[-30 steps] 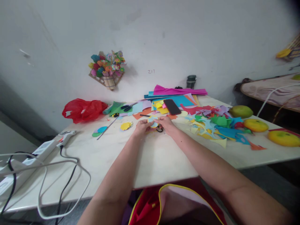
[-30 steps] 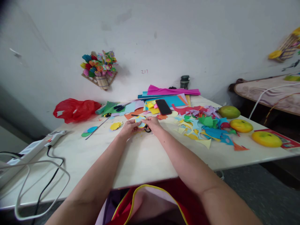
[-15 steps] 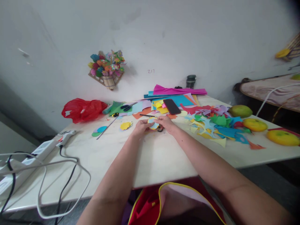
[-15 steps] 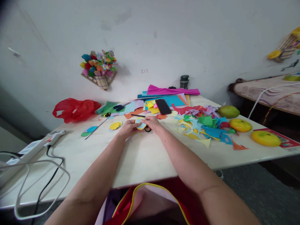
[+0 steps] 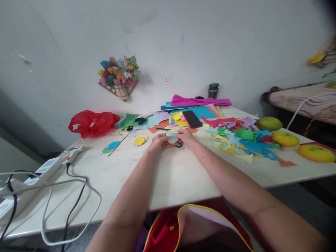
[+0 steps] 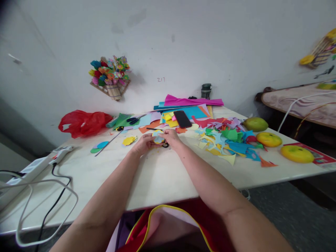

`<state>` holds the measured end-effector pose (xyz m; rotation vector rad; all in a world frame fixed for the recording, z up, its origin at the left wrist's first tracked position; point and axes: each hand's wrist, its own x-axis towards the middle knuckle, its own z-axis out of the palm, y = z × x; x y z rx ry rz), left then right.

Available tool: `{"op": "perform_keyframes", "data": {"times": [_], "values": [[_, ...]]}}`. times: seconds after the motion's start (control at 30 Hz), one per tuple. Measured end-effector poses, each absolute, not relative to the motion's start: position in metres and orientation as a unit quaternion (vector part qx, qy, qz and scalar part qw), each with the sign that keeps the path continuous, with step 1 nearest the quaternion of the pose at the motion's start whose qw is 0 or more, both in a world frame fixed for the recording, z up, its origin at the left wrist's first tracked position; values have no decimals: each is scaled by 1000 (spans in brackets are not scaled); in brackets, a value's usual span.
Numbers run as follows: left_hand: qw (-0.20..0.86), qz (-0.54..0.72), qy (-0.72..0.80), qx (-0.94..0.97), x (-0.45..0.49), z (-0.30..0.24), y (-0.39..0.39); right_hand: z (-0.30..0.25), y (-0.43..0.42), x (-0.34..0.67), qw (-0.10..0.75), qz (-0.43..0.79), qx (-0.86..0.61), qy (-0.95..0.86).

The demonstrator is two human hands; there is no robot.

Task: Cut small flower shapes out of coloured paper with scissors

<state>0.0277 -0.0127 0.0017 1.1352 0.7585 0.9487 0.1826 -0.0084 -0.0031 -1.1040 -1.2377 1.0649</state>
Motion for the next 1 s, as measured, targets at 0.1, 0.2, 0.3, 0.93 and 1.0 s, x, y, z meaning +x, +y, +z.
{"op": "perform_keyframes", "data": {"times": [0.1, 0.2, 0.3, 0.93, 1.0], "values": [[660, 416, 356, 515, 31, 3, -16, -4, -8, 181, 567, 447, -459, -518], [652, 432, 354, 513, 33, 1, -15, -4, -10, 180, 578, 456, -448, -508], [642, 449, 349, 514, 35, -4, -12, -3, -12, 179, 586, 475, -436, -491], [581, 569, 350, 465, 28, -8, 3, 25, -25, 204, 100, -29, -648, -754], [586, 571, 357, 451, 29, -7, 2, 26, -28, 201, 75, -34, -649, -757]]}}
